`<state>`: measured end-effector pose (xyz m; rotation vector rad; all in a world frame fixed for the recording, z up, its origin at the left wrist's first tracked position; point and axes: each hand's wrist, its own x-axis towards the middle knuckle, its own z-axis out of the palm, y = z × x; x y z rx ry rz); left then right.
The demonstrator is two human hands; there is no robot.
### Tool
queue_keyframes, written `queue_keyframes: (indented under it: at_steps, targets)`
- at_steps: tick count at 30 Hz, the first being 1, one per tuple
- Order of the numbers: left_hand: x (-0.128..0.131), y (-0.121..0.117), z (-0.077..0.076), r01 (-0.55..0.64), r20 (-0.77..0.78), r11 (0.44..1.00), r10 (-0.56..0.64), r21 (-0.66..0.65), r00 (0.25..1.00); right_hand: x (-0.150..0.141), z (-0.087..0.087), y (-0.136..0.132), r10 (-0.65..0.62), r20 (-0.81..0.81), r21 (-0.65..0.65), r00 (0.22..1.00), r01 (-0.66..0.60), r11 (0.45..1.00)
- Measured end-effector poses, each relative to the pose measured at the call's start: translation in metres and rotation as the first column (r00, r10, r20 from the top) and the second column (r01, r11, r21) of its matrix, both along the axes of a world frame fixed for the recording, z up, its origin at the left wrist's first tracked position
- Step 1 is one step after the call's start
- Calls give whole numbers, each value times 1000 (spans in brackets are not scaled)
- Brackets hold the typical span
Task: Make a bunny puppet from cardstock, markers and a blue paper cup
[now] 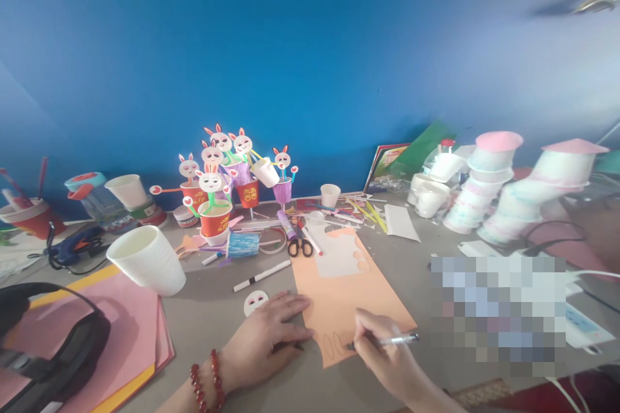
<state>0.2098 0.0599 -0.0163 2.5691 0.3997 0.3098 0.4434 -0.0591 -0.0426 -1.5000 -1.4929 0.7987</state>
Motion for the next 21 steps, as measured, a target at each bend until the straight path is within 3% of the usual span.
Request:
queue_keyframes:
  at_steps: [21]
  targets:
    - [-1, 0, -2, 8, 27, 999, -8, 32, 1000, 0, -2, -2, 31, -38, -43, 999, -33, 999]
